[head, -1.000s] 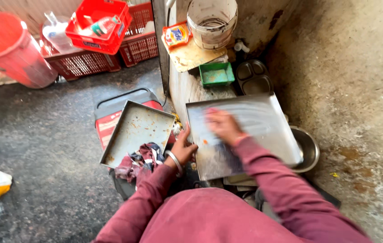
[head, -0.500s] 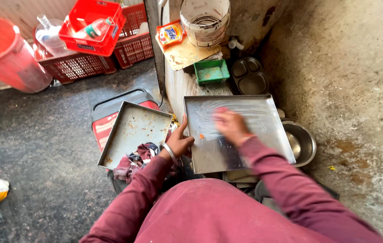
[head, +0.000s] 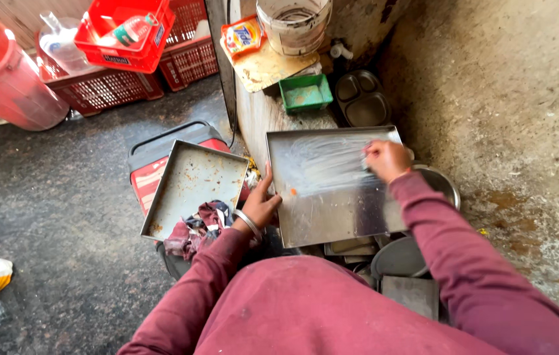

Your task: The person washes a metal tray under a tap, dries it with a cloth, and rubs a white substance onto the inner surface of the tray using a cloth.

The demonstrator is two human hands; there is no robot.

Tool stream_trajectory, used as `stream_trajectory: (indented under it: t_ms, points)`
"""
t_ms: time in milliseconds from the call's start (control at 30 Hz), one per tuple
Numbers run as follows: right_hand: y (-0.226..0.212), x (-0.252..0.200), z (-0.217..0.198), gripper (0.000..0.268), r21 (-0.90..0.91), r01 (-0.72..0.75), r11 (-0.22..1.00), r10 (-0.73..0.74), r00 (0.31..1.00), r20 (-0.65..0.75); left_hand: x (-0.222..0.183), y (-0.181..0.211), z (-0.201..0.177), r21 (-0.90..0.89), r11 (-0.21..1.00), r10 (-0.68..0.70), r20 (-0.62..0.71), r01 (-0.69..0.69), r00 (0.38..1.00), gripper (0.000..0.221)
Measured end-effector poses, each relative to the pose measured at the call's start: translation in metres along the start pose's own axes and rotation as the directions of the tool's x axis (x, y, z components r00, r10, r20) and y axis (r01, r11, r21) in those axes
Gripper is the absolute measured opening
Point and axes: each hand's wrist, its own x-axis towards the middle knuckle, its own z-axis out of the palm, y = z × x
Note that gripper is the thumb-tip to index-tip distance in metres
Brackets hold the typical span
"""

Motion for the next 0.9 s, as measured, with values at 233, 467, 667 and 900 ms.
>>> stream_trajectory:
  t_ms: [233, 467, 667, 900]
  points:
    - [-0.12, 0.022, 0.087, 0.018, 0.218, 0.317, 0.923, -0.292, 0.946, -0.138, 0.017, 0.024, -0.002, -0.051, 0.901, -0.427, 0.053, 0.43, 0.902, 0.097]
    - [-0.155, -0.055, 0.044, 0.03, 0.278, 0.55, 0.787, -0.582, 0.812, 0.039, 0.014, -0.047, 0.019, -0.585, 0.568, -0.669, 0.082, 0.579, 0.739, 0.09]
    - [-0.069, -0.101, -0.018, 0.022, 0.488, 0.343, 0.803, -0.445, 0.889, 0.108, 0.016, -0.054, 0.036, 0.332, 0.83, -0.383, -0.244, 0.448, 0.891, 0.083]
    - [-0.069, -0.058, -0.006, 0.02, 0.334, 0.166, 0.928, -0.114, 0.979, -0.17, 0.038, -0.042, 0.037, 0.58, 0.814, 0.175, -0.304, 0.037, 0.937, 0.066]
